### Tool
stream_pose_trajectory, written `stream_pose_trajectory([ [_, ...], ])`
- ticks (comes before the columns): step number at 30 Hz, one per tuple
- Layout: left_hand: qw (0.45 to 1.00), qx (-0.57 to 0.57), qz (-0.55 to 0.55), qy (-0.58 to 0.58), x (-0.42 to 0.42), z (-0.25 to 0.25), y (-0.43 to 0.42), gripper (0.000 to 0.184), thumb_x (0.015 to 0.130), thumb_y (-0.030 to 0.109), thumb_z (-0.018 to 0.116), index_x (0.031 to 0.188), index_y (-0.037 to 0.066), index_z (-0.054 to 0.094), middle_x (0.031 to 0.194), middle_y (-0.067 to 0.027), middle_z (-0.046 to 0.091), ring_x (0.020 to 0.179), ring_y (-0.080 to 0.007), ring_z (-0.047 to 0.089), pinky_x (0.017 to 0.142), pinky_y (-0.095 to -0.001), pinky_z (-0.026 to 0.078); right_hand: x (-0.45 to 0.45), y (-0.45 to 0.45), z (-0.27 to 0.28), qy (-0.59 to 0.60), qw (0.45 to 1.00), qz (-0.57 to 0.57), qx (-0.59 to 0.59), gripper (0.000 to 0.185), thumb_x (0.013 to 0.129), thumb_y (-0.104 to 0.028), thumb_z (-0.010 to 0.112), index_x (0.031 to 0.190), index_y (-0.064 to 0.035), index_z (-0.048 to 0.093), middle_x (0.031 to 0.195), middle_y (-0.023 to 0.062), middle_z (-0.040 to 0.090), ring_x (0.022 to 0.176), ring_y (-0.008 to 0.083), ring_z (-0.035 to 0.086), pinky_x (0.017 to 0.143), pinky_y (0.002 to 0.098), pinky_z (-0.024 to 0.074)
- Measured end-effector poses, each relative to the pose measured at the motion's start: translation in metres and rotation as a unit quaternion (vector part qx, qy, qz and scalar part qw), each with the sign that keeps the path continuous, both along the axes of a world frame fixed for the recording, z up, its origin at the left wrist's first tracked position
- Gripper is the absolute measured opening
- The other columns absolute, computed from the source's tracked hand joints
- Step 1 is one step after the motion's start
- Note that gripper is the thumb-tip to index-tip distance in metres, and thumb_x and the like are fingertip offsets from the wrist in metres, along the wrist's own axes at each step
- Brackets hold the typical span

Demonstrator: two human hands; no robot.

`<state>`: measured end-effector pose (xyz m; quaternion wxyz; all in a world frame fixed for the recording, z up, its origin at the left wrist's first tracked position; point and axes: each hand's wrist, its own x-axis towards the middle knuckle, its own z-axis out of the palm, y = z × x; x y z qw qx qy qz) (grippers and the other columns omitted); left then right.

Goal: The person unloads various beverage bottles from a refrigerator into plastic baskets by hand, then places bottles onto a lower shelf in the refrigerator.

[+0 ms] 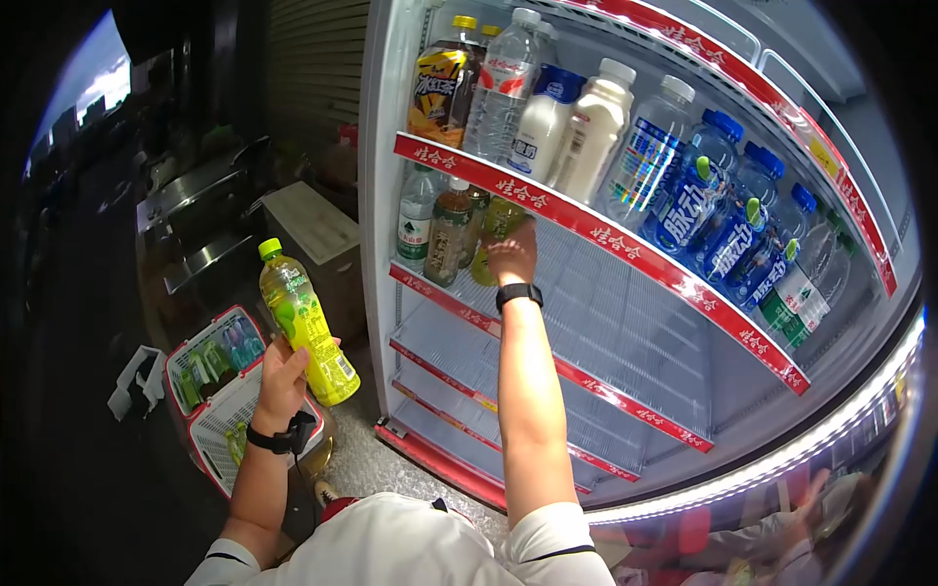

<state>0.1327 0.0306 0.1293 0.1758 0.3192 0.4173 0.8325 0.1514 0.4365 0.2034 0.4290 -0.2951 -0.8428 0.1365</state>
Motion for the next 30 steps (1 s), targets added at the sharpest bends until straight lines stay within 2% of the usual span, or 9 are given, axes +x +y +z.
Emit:
stream_pose_trajectory([
  [2, 1.0, -0.008, 0.003, -0.006, -0.001, -0.005, -0.014, 0.056, 0.095, 0.028, 0.068, 0.138, -0.002, 0.044, 0.124, -0.0167, 0.063, 0.115, -0.0304, 0.065, 0.1, -0.0433, 0.051, 0.008, -0.011, 0.015, 0.003, 0.996, 0.029, -0.08, 0.065, 0.075, -0.037, 0.085, 0.111, 0.0041, 0.05, 0.107, 0.0269, 0.068, 0.104, 0.0428, 0.065, 0.089, 0.045, 0.0526],
  [3, 1.0, -0.008, 0.007, -0.006, -0.002, -0.009, -0.021, 0.056, 0.095, 0.027, 0.067, 0.138, -0.002, 0.044, 0.125, -0.0164, 0.063, 0.115, -0.0304, 0.064, 0.1, -0.0432, 0.051, 0.0, 0.007, -0.005, 0.023, 1.0, 0.014, 0.009, 0.066, 0.076, -0.037, 0.085, 0.114, 0.0042, 0.05, 0.1, 0.0267, 0.07, 0.1, 0.0452, 0.066, 0.085, 0.0472, 0.0532],
  [5, 0.999, 0.003, 0.013, -0.031, 0.001, -0.013, -0.034, 0.054, 0.094, 0.02, 0.066, 0.139, -0.001, 0.045, 0.126, -0.0148, 0.061, 0.119, -0.0299, 0.062, 0.103, -0.0419, 0.049, 0.028, -0.035, 0.015, 0.072, 0.994, 0.001, -0.084, 0.066, 0.076, -0.032, 0.085, 0.122, 0.0007, 0.05, 0.108, 0.0274, 0.069, 0.103, 0.0459, 0.065, 0.086, 0.0479, 0.0529],
  [9, 0.997, -0.037, 0.016, -0.063, -0.01, -0.04, -0.068, 0.051, 0.09, 0.009, 0.064, 0.137, -0.001, 0.049, 0.125, -0.0098, 0.062, 0.115, -0.0217, 0.062, 0.101, -0.036, 0.047, 0.06, -0.065, 0.003, 0.157, 0.98, 0.082, -0.093, 0.062, 0.087, -0.018, 0.077, 0.138, -0.0049, 0.045, 0.118, 0.0134, 0.066, 0.106, 0.0242, 0.064, 0.09, 0.0395, 0.0523],
  [14, 0.992, -0.059, 0.035, -0.102, -0.013, -0.071, -0.102, 0.045, 0.09, 0.003, 0.068, 0.132, -0.001, 0.053, 0.121, -0.0072, 0.065, 0.111, -0.0169, 0.063, 0.1, -0.0338, 0.049, 0.082, -0.119, -0.021, 0.231, 0.959, 0.13, 0.101, 0.06, 0.086, -0.013, 0.081, 0.137, -0.0014, 0.051, 0.121, 0.0129, 0.06, 0.112, 0.0253, 0.059, 0.097, 0.0399, 0.0488],
  [19, 0.979, -0.061, 0.128, -0.147, -0.012, -0.105, -0.128, 0.056, 0.088, 0.002, 0.071, 0.137, -0.001, 0.045, 0.123, -0.0092, 0.063, 0.109, -0.0168, 0.064, 0.098, -0.034, 0.051, 0.079, -0.21, -0.06, 0.246, 0.897, 0.363, -0.051, 0.084, 0.078, -0.01, 0.086, 0.145, -0.0022, 0.036, 0.133, 0.0186, 0.055, 0.124, 0.0308, 0.057, 0.105, 0.0466, 0.0509],
  [22, 0.949, -0.125, 0.178, -0.227, -0.015, -0.142, -0.152, 0.057, 0.086, 0.002, 0.074, 0.135, -0.001, 0.044, 0.121, -0.0099, 0.063, 0.108, -0.0172, 0.064, 0.096, -0.0337, 0.052, 0.056, -0.264, -0.11, 0.162, 0.833, 0.485, -0.213, 0.083, 0.075, -0.006, 0.088, 0.142, -0.0002, 0.039, 0.132, 0.0161, 0.056, 0.118, 0.027, 0.06, 0.104, 0.0431, 0.0499],
  [28, 0.91, -0.179, 0.282, -0.247, -0.026, -0.225, -0.207, 0.055, 0.085, 0.007, 0.078, 0.129, -0.002, 0.046, 0.113, -0.011, 0.066, 0.105, -0.0169, 0.065, 0.09, -0.0328, 0.054, -0.043, -0.365, -0.21, -0.109, 0.736, 0.505, -0.438, 0.053, 0.085, -0.002, 0.077, 0.131, 0.0017, 0.05, 0.113, 0.0092, 0.063, 0.103, 0.0147, 0.063, 0.087, 0.0291, 0.0529],
  [30, 0.846, -0.334, 0.316, -0.271, -0.037, -0.267, -0.225, 0.058, 0.084, 0.003, 0.078, 0.134, 0.002, 0.048, 0.115, -0.0085, 0.066, 0.102, -0.0153, 0.066, 0.087, -0.0312, 0.054, -0.078, -0.392, -0.261, -0.144, 0.693, 0.521, -0.476, 0.05, 0.088, -0.01, 0.076, 0.129, 0.0031, 0.05, 0.113, 0.0127, 0.067, 0.1, 0.0171, 0.067, 0.084, 0.0294, 0.0544],
])
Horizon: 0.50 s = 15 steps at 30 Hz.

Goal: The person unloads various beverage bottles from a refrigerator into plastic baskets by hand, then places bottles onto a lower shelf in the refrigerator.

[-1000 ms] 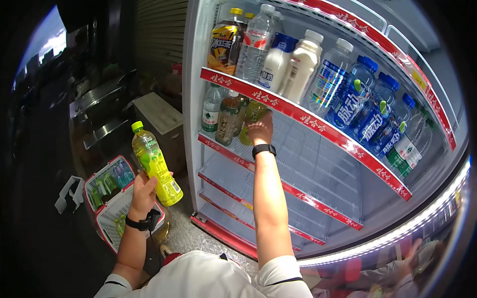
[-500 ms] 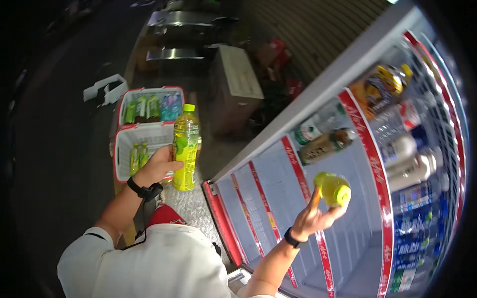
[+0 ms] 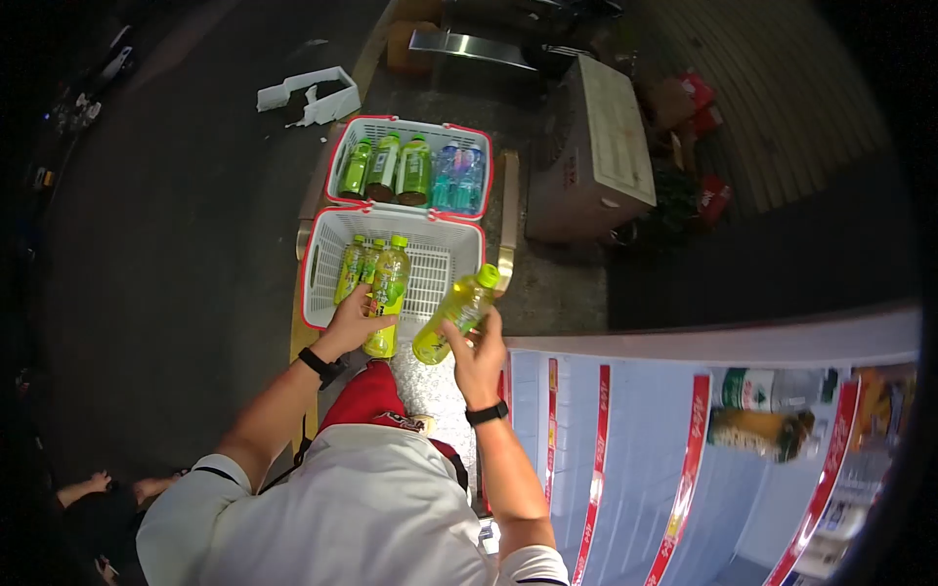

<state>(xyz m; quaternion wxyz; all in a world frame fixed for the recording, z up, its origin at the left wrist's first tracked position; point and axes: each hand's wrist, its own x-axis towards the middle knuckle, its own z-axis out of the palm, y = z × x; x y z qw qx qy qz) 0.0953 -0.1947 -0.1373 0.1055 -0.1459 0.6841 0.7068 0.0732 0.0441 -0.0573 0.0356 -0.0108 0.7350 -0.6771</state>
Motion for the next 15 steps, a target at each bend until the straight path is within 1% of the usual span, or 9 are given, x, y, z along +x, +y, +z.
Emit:
stream_pose_trajectory([
  [1, 0.997, -0.08, -0.006, -0.003, -0.009, -0.017, -0.009, 0.061, 0.081, 0.009, 0.082, 0.132, 0.001, 0.049, 0.111, -0.0115, 0.068, 0.099, -0.0192, 0.068, 0.084, -0.0337, 0.054, -0.016, -0.016, -0.01, -0.007, 0.999, 0.013, 0.036, 0.051, 0.089, -0.012, 0.076, 0.129, 0.0034, 0.05, 0.115, 0.0145, 0.067, 0.1, 0.0194, 0.067, 0.083, 0.0307, 0.0548],
  [2, 0.997, -0.08, -0.002, -0.01, -0.016, -0.034, -0.016, 0.061, 0.081, 0.009, 0.082, 0.132, 0.001, 0.049, 0.111, -0.0115, 0.068, 0.099, -0.0192, 0.068, 0.084, -0.0337, 0.054, -0.031, -0.031, -0.02, -0.013, 0.997, 0.027, 0.072, 0.051, 0.089, -0.014, 0.076, 0.13, 0.0037, 0.05, 0.116, 0.0162, 0.067, 0.101, 0.0216, 0.068, 0.083, 0.032, 0.0553],
  [4, 0.972, -0.234, -0.011, -0.029, -0.038, -0.045, -0.022, 0.063, 0.073, 0.029, 0.087, 0.119, -0.001, 0.055, 0.105, -0.0209, 0.068, 0.099, -0.0337, 0.067, 0.086, -0.0405, 0.053, -0.061, -0.051, -0.062, -0.021, 0.988, 0.043, 0.15, 0.055, 0.088, -0.019, 0.077, 0.131, 0.0032, 0.05, 0.114, 0.0203, 0.068, 0.101, 0.0269, 0.07, 0.082, 0.0359, 0.0555],
  [5, 0.965, -0.259, -0.016, -0.039, -0.05, -0.053, -0.023, 0.063, 0.072, 0.029, 0.087, 0.116, -0.002, 0.054, 0.105, -0.0236, 0.067, 0.1, -0.0401, 0.065, 0.087, -0.0447, 0.052, -0.076, -0.058, -0.091, -0.01, 0.983, 0.041, 0.177, 0.058, 0.085, -0.027, 0.079, 0.127, 0.0025, 0.052, 0.105, 0.0245, 0.07, 0.096, 0.0354, 0.071, 0.079, 0.0417, 0.0555],
  [6, 0.965, -0.258, -0.017, -0.049, -0.059, -0.068, -0.024, 0.063, 0.072, 0.029, 0.087, 0.116, -0.002, 0.054, 0.105, -0.0236, 0.067, 0.1, -0.0401, 0.065, 0.087, -0.0447, 0.052, -0.086, -0.066, -0.107, -0.02, 0.983, 0.044, 0.178, 0.058, 0.085, -0.027, 0.079, 0.127, 0.0025, 0.052, 0.105, 0.0245, 0.07, 0.096, 0.0354, 0.071, 0.079, 0.0417, 0.0555],
  [8, 0.954, -0.289, -0.019, -0.077, -0.078, -0.112, -0.025, 0.062, 0.07, 0.028, 0.087, 0.113, -0.003, 0.054, 0.105, -0.0245, 0.067, 0.101, -0.0411, 0.065, 0.087, -0.046, 0.052, -0.109, -0.082, -0.136, -0.11, 0.932, 0.063, 0.339, 0.059, 0.084, -0.034, 0.08, 0.121, 0.0043, 0.055, 0.096, 0.0244, 0.071, 0.088, 0.0389, 0.071, 0.076, 0.0437, 0.0547],
  [9, 0.95, -0.294, -0.025, -0.1, -0.087, -0.13, -0.025, 0.062, 0.069, 0.028, 0.088, 0.11, -0.004, 0.054, 0.104, -0.0251, 0.067, 0.1, -0.0418, 0.066, 0.086, -0.047, 0.052, -0.116, -0.086, -0.165, -0.109, 0.931, 0.051, 0.344, 0.063, 0.081, -0.041, 0.08, 0.116, 0.005, 0.055, 0.092, 0.027, 0.07, 0.086, 0.0453, 0.069, 0.076, 0.0482, 0.0537],
  [13, 0.936, -0.307, -0.039, -0.166, -0.113, -0.185, -0.02, 0.061, 0.07, 0.027, 0.087, 0.109, -0.006, 0.054, 0.103, -0.026, 0.066, 0.099, -0.0412, 0.065, 0.087, -0.0469, 0.052, -0.147, -0.103, -0.242, -0.229, 0.88, 0.078, 0.41, 0.062, 0.079, -0.043, 0.08, 0.111, 0.0041, 0.054, 0.095, 0.028, 0.07, 0.089, 0.044, 0.069, 0.079, 0.0495, 0.0539],
  [15, 0.931, -0.329, -0.034, -0.156, -0.118, -0.205, -0.018, 0.061, 0.07, 0.028, 0.088, 0.11, -0.006, 0.054, 0.104, -0.0262, 0.065, 0.1, -0.0413, 0.065, 0.087, -0.0466, 0.052, -0.156, -0.11, -0.273, -0.256, 0.867, 0.087, 0.419, 0.063, 0.079, -0.043, 0.08, 0.112, 0.0045, 0.053, 0.096, 0.0279, 0.07, 0.09, 0.044, 0.069, 0.079, 0.0492, 0.0542],
])
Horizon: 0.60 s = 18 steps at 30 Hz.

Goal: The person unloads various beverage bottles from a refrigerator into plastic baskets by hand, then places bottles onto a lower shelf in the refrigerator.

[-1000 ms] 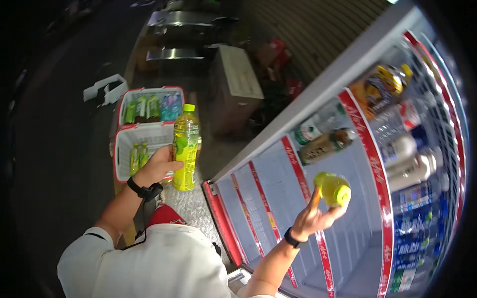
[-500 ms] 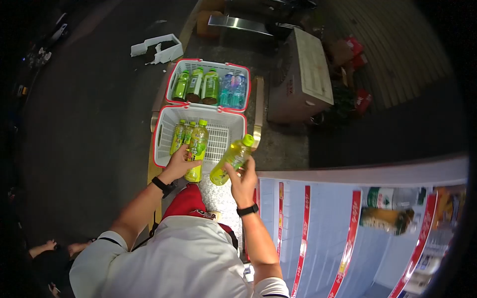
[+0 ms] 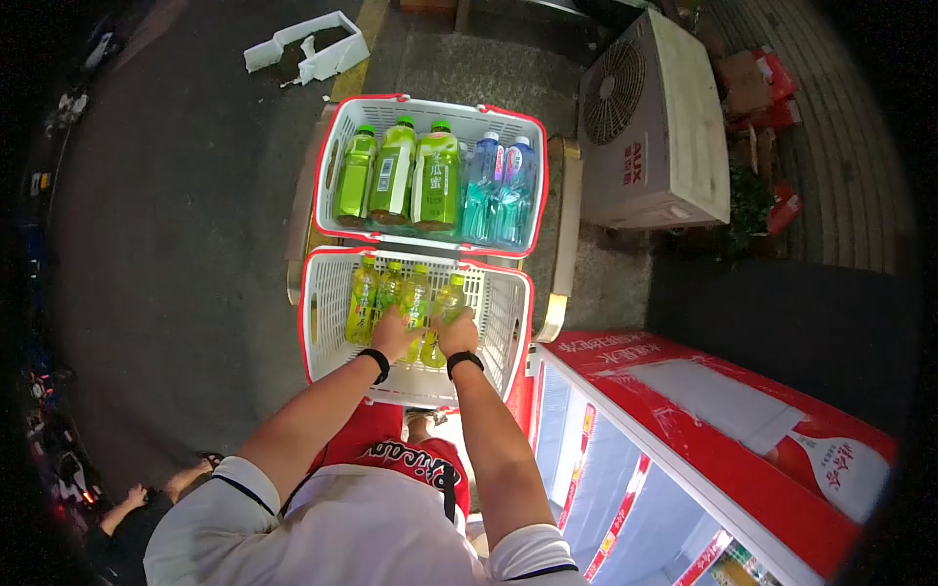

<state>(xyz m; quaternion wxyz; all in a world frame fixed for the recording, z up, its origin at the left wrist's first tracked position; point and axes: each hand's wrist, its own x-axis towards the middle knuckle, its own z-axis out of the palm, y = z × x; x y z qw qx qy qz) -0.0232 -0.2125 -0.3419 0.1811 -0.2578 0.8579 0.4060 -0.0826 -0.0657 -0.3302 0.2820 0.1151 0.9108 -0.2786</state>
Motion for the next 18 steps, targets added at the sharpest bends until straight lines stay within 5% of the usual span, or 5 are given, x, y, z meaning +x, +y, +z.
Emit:
stream_pose_trajectory([
  [9, 0.998, -0.058, 0.021, 0.03, -0.003, -0.05, 0.025, 0.067, 0.083, 0.034, 0.078, 0.125, -0.009, 0.047, 0.112, -0.0286, 0.06, 0.105, -0.0446, 0.061, 0.091, -0.049, 0.05, -0.008, -0.005, -0.07, -0.064, 0.998, -0.001, 0.015, 0.069, 0.083, -0.043, 0.075, 0.123, 0.0071, 0.051, 0.108, 0.0309, 0.068, 0.099, 0.0442, 0.067, 0.083, 0.0468, 0.0551],
  [13, 0.995, 0.054, 0.012, -0.081, -0.007, -0.01, 0.011, 0.053, 0.087, 0.032, 0.071, 0.124, -0.003, 0.053, 0.117, -0.0259, 0.063, 0.112, -0.0428, 0.06, 0.095, -0.0473, 0.048, 0.0, 0.021, -0.097, -0.051, 0.996, 0.043, -0.062, 0.065, 0.087, -0.036, 0.071, 0.134, 0.0031, 0.05, 0.12, 0.0272, 0.066, 0.103, 0.0413, 0.068, 0.084, 0.0451, 0.0554],
  [15, 0.994, 0.071, -0.026, -0.076, 0.0, -0.004, -0.005, 0.053, 0.087, 0.031, 0.07, 0.127, -0.001, 0.054, 0.12, -0.0259, 0.063, 0.114, -0.0419, 0.06, 0.096, -0.0469, 0.048, 0.002, 0.034, -0.123, -0.085, 0.963, -0.013, -0.255, 0.059, 0.09, -0.028, 0.069, 0.14, -0.0013, 0.049, 0.132, 0.0238, 0.061, 0.108, 0.0374, 0.067, 0.087, 0.0435, 0.0544],
  [17, 0.991, 0.086, -0.072, -0.07, 0.009, 0.009, -0.02, 0.054, 0.087, 0.03, 0.07, 0.129, 0.0, 0.055, 0.122, -0.0258, 0.064, 0.115, -0.0409, 0.061, 0.097, -0.0464, 0.048, 0.007, 0.038, -0.114, -0.102, 0.954, -0.03, -0.28, 0.061, 0.091, -0.023, 0.068, 0.142, 0.002, 0.047, 0.134, 0.0231, 0.06, 0.109, 0.0341, 0.067, 0.088, 0.0419, 0.0543],
  [18, 0.987, 0.054, -0.107, -0.11, 0.009, 0.023, -0.025, 0.054, 0.087, 0.03, 0.07, 0.129, 0.0, 0.056, 0.123, -0.0249, 0.064, 0.115, -0.0402, 0.061, 0.097, -0.0456, 0.049, 0.012, 0.036, -0.11, -0.073, 0.976, -0.049, -0.201, 0.061, 0.091, -0.023, 0.069, 0.141, 0.0036, 0.048, 0.133, 0.0239, 0.06, 0.107, 0.0335, 0.067, 0.086, 0.0409, 0.0549],
])
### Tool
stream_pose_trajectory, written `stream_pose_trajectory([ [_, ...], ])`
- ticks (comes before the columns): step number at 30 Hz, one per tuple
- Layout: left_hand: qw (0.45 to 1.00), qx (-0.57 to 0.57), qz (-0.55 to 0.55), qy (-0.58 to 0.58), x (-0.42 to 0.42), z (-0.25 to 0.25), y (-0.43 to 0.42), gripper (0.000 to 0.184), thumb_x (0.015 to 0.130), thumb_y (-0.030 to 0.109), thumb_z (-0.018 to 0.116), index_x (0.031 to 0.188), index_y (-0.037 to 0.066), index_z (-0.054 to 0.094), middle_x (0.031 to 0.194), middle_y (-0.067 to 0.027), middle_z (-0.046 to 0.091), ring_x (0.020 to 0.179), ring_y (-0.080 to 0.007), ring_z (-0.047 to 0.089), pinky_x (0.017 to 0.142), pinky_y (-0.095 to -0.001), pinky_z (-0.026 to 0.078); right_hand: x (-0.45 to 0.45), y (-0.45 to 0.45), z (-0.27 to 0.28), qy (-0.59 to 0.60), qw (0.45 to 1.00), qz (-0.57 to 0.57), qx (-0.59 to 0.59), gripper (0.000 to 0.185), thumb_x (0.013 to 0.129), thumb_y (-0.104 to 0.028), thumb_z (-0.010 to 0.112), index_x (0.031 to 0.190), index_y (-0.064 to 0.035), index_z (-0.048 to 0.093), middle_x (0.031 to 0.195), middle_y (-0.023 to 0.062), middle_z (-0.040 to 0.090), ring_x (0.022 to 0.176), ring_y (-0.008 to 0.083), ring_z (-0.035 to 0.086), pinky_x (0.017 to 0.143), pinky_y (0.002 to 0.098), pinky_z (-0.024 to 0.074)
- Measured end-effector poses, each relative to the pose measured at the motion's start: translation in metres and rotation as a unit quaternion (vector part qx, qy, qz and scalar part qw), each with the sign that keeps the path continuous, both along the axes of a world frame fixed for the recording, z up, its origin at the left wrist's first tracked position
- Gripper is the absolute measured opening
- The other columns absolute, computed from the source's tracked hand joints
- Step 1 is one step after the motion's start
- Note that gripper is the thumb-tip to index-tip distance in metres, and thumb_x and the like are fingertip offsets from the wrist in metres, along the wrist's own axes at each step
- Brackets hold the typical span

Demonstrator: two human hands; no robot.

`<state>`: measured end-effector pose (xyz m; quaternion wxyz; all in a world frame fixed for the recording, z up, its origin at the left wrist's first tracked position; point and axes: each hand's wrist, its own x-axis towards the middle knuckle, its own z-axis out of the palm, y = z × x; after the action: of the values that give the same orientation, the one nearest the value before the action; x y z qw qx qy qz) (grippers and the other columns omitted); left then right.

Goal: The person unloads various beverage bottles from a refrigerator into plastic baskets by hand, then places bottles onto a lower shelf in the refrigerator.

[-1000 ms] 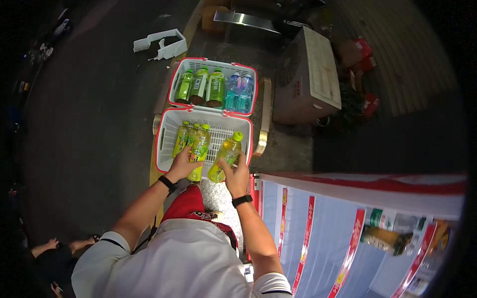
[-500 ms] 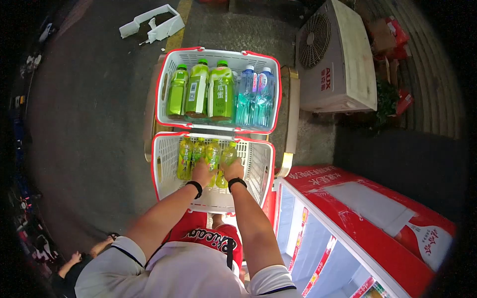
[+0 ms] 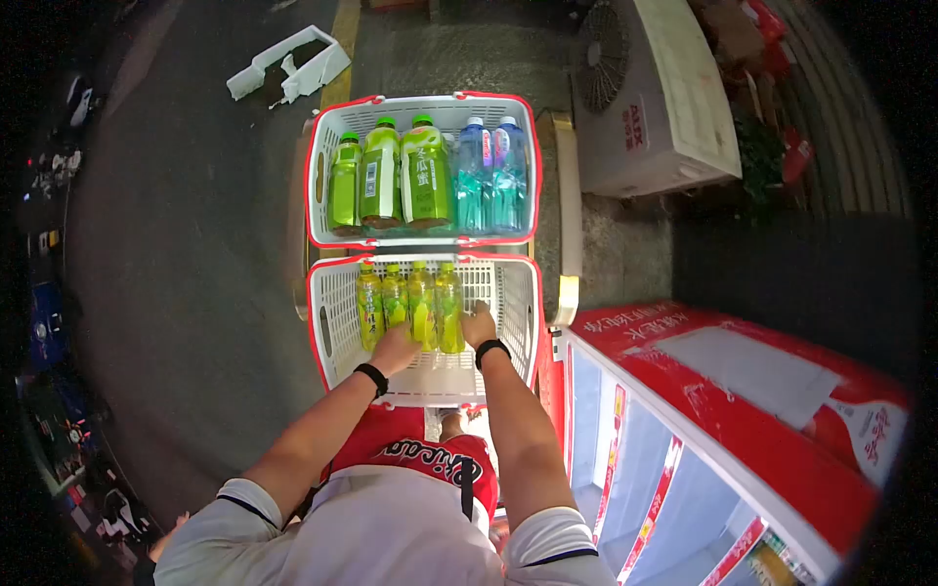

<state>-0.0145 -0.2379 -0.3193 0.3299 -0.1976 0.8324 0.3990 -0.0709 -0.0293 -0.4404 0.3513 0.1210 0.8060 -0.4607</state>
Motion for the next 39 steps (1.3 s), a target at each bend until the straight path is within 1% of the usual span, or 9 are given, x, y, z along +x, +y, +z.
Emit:
stream_pose_trajectory([
  [2, 0.999, -0.025, -0.035, -0.021, 0.007, 0.017, -0.002, 0.054, 0.085, 0.031, 0.072, 0.127, -0.001, 0.061, 0.124, -0.0236, 0.065, 0.117, -0.038, 0.061, 0.099, -0.0431, 0.049, 0.012, 0.005, 0.016, 0.064, 0.994, 0.022, 0.087, 0.061, 0.09, -0.024, 0.07, 0.138, 0.0084, 0.049, 0.128, 0.0261, 0.062, 0.1, 0.0327, 0.069, 0.08, 0.0386, 0.0562],
  [3, 0.999, -0.016, -0.032, -0.028, 0.008, 0.026, 0.001, 0.051, 0.085, 0.031, 0.072, 0.123, -0.002, 0.063, 0.122, -0.0229, 0.066, 0.116, -0.0378, 0.062, 0.098, -0.0418, 0.049, 0.017, 0.003, 0.046, 0.033, 0.998, -0.042, 0.035, 0.061, 0.087, -0.036, 0.067, 0.13, 0.0059, 0.058, 0.126, 0.0288, 0.063, 0.12, 0.0417, 0.06, 0.102, 0.0419, 0.0472],
  [4, 0.999, -0.011, -0.048, 0.013, 0.015, 0.022, 0.002, 0.051, 0.085, 0.031, 0.072, 0.122, -0.003, 0.064, 0.121, -0.023, 0.066, 0.114, -0.0379, 0.063, 0.097, -0.0414, 0.05, 0.027, 0.006, 0.048, 0.09, 0.995, -0.047, -0.002, 0.057, 0.089, -0.022, 0.072, 0.134, 0.0094, 0.053, 0.123, 0.0249, 0.064, 0.092, 0.0255, 0.07, 0.08, 0.0377, 0.0561],
  [6, 0.99, 0.001, -0.075, 0.118, 0.032, -0.002, 0.006, 0.049, 0.083, 0.031, 0.073, 0.117, -0.003, 0.065, 0.114, -0.0236, 0.068, 0.107, -0.0387, 0.065, 0.092, -0.0433, 0.052, 0.046, 0.015, 0.087, 0.133, 0.987, -0.069, -0.05, 0.055, 0.089, -0.02, 0.073, 0.131, 0.009, 0.055, 0.123, 0.0232, 0.065, 0.092, 0.0221, 0.07, 0.081, 0.0347, 0.0559],
  [12, 0.961, 0.244, -0.008, 0.133, 0.036, 0.077, 0.094, 0.046, 0.089, 0.018, 0.073, 0.126, -0.005, 0.057, 0.104, -0.0187, 0.07, 0.094, -0.0242, 0.069, 0.079, -0.034, 0.055, 0.107, 0.092, 0.332, 0.318, 0.925, -0.192, -0.085, 0.054, 0.086, -0.021, 0.077, 0.131, 0.001, 0.056, 0.119, 0.0154, 0.066, 0.096, 0.0203, 0.068, 0.082, 0.0346, 0.0565],
  [19, 0.916, 0.35, -0.097, 0.169, 0.056, 0.218, 0.223, 0.042, 0.091, 0.01, 0.071, 0.129, -0.001, 0.056, 0.115, -0.017, 0.067, 0.109, -0.0221, 0.066, 0.091, -0.0307, 0.052, 0.201, 0.24, 0.556, 0.752, 0.554, -0.309, 0.178, 0.042, 0.081, -0.004, 0.076, 0.12, 0.0013, 0.062, 0.113, 0.0164, 0.065, 0.099, 0.023, 0.065, 0.083, 0.0364, 0.0544],
  [22, 0.853, 0.458, -0.116, 0.223, 0.076, 0.256, 0.266, 0.039, 0.091, 0.003, 0.07, 0.129, 0.0, 0.058, 0.12, -0.0104, 0.065, 0.108, -0.0167, 0.064, 0.092, -0.0296, 0.052, 0.212, 0.3, 0.609, 0.751, 0.428, -0.448, 0.228, 0.054, 0.079, -0.002, 0.077, 0.128, 0.0037, 0.054, 0.122, 0.0167, 0.058, 0.103, 0.0285, 0.06, 0.091, 0.0368, 0.0509],
  [27, 0.812, 0.482, -0.183, 0.274, 0.107, 0.342, 0.309, 0.041, 0.091, 0.004, 0.07, 0.129, -0.002, 0.055, 0.129, -0.012, 0.06, 0.115, -0.0211, 0.062, 0.097, -0.0327, 0.052, 0.209, 0.362, 0.639, 0.582, 0.618, -0.411, 0.332, 0.06, 0.076, -0.029, 0.083, 0.118, 0.0054, 0.057, 0.111, 0.0224, 0.065, 0.104, 0.0363, 0.064, 0.092, 0.0421, 0.0504],
  [39, 0.77, 0.441, -0.247, 0.39, 0.137, 0.409, 0.321, 0.047, 0.091, 0.005, 0.07, 0.134, 0.0, 0.053, 0.13, -0.01, 0.06, 0.116, -0.0191, 0.061, 0.098, -0.0325, 0.051, 0.21, 0.369, 0.634, 0.562, 0.683, -0.38, 0.271, 0.05, 0.084, -0.032, 0.075, 0.115, 0.0022, 0.056, 0.11, 0.0276, 0.068, 0.103, 0.046, 0.064, 0.088, 0.05, 0.0513],
])
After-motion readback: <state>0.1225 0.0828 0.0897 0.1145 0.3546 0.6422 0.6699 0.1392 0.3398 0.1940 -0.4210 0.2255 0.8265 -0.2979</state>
